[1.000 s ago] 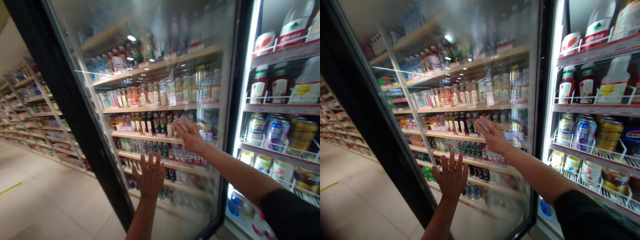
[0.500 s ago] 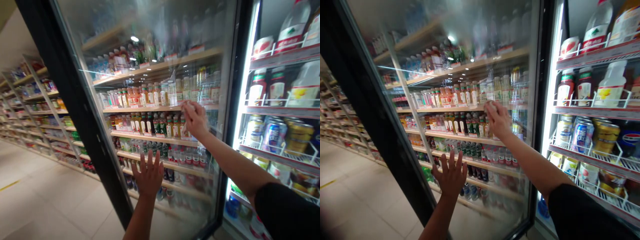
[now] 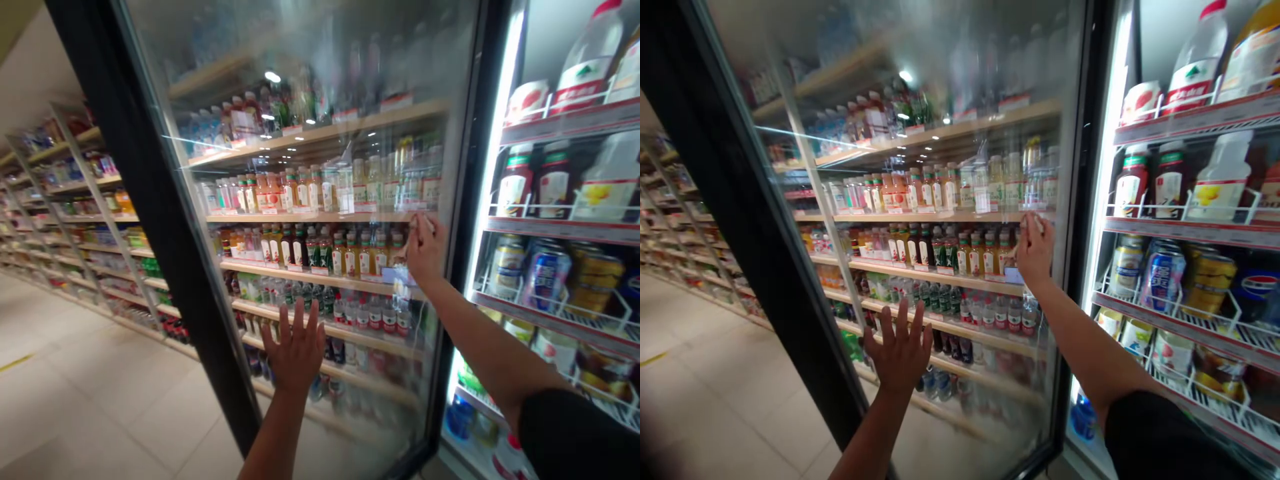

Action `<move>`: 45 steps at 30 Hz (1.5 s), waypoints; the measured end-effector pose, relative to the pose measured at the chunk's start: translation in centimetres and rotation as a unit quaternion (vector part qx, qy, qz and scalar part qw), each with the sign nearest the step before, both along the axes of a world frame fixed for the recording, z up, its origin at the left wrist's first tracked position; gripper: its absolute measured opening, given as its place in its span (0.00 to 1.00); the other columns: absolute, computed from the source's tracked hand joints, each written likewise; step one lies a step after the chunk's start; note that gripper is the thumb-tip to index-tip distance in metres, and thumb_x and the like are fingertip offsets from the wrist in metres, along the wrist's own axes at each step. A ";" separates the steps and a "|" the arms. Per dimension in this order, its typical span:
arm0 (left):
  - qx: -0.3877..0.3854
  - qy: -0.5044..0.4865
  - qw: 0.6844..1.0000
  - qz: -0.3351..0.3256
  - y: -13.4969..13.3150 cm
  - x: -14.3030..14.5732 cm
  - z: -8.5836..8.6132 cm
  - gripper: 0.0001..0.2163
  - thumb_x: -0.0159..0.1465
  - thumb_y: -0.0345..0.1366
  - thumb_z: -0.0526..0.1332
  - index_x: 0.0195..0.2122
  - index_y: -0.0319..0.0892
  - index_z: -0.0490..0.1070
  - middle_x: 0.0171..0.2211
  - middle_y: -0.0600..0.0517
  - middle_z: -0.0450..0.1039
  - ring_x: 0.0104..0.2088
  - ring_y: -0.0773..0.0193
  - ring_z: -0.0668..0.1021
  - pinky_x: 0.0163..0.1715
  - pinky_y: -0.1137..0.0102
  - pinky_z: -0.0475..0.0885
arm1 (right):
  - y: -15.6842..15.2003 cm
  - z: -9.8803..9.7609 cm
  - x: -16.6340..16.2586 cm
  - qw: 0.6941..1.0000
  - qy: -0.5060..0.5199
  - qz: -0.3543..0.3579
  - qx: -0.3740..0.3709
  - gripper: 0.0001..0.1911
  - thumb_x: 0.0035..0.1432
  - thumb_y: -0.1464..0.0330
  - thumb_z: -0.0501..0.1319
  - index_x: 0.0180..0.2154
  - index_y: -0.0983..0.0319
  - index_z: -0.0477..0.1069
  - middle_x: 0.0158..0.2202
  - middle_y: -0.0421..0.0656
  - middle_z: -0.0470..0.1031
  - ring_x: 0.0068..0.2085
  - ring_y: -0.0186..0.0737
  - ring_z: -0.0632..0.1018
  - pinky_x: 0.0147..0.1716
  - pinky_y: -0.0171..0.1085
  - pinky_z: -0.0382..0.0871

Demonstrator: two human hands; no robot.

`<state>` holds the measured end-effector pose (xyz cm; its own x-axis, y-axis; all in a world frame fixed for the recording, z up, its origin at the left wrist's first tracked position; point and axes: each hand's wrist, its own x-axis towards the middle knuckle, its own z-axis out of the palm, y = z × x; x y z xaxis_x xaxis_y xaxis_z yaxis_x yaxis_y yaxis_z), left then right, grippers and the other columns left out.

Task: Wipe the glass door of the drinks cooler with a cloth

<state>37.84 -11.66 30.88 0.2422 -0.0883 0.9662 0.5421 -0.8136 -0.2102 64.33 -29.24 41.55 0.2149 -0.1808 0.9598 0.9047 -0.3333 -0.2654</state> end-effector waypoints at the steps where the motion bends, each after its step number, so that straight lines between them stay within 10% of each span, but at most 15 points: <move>1: -0.003 0.000 1.000 -0.002 0.0 0.0 0.0 0.30 0.66 0.39 0.62 0.69 0.50 0.56 0.66 0.45 0.62 0.73 0.51 0.48 0.69 0.45 0.39 | -0.2 -1.0 0.3 0.999 0.034 -0.005 0.020 0.25 0.69 0.61 0.49 0.63 0.59 0.65 0.56 0.53 0.63 0.59 0.49 0.67 0.61 0.55 0.63; 6: -0.025 0.007 0.999 -0.028 -0.1 0.0 -0.3 0.30 0.66 0.38 0.62 0.69 0.52 0.56 0.67 0.46 0.61 0.73 0.50 0.48 0.69 0.44 0.38 | -0.8 -10.1 -0.5 0.989 0.133 -0.028 0.054 0.26 0.69 0.58 0.47 0.63 0.62 0.64 0.55 0.55 0.61 0.57 0.50 0.67 0.58 0.57 0.65; 14: -0.039 0.002 0.999 -0.037 0.1 0.2 -0.6 0.30 0.66 0.39 0.61 0.69 0.55 0.54 0.68 0.48 0.60 0.72 0.50 0.50 0.69 0.43 0.37 | -2.4 -4.7 3.6 0.989 0.135 -0.036 0.057 0.24 0.67 0.61 0.49 0.60 0.62 0.68 0.52 0.54 0.62 0.55 0.49 0.68 0.58 0.52 0.65; 21: -0.037 0.009 0.999 -0.032 0.1 0.1 -0.6 0.31 0.66 0.39 0.62 0.69 0.54 0.53 0.68 0.46 0.60 0.72 0.50 0.49 0.69 0.43 0.36 | -1.0 -14.5 -4.3 0.982 -0.056 0.054 -0.170 0.24 0.61 0.72 0.55 0.56 0.48 0.72 0.50 0.47 0.69 0.51 0.44 0.74 0.49 0.46 0.76; 28: -0.044 -0.003 0.998 -0.042 0.0 0.2 -0.6 0.29 0.67 0.39 0.61 0.68 0.54 0.57 0.67 0.47 0.62 0.72 0.50 0.52 0.69 0.43 0.39 | -0.9 -5.0 0.6 0.999 0.042 0.001 -0.035 0.29 0.66 0.71 0.47 0.67 0.55 0.58 0.61 0.53 0.57 0.60 0.50 0.66 0.56 0.56 0.70; 34: -0.028 0.001 0.999 -0.021 -0.1 0.1 -0.5 0.28 0.67 0.40 0.60 0.68 0.54 0.57 0.67 0.48 0.62 0.72 0.50 0.52 0.69 0.45 0.40 | 1.4 -8.3 -5.6 0.960 -0.145 0.071 -0.230 0.33 0.62 0.76 0.51 0.65 0.46 0.62 0.54 0.45 0.69 0.55 0.43 0.72 0.56 0.46 0.71; 41: -0.022 0.007 1.000 -0.014 -0.2 0.1 -0.2 0.31 0.66 0.39 0.62 0.69 0.50 0.54 0.67 0.46 0.61 0.73 0.52 0.47 0.69 0.46 0.38 | 2.2 0.6 -4.6 0.988 -0.097 0.009 -0.120 0.31 0.66 0.74 0.48 0.68 0.51 0.56 0.62 0.48 0.62 0.61 0.49 0.66 0.60 0.53 0.65; 45: -0.026 0.012 1.000 -0.012 -0.2 0.0 -0.3 0.31 0.67 0.39 0.62 0.70 0.49 0.53 0.68 0.45 0.59 0.73 0.52 0.46 0.69 0.46 0.37 | 3.1 -2.9 -6.9 0.960 -0.184 0.035 -0.210 0.34 0.65 0.75 0.49 0.69 0.49 0.52 0.60 0.45 0.67 0.59 0.45 0.68 0.58 0.47 0.67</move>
<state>37.86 -11.91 30.63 0.2630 -0.0444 0.9638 0.5178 -0.8364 -0.1798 57.45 -26.13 38.68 -0.1547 0.2411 0.9581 0.9353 -0.2765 0.2206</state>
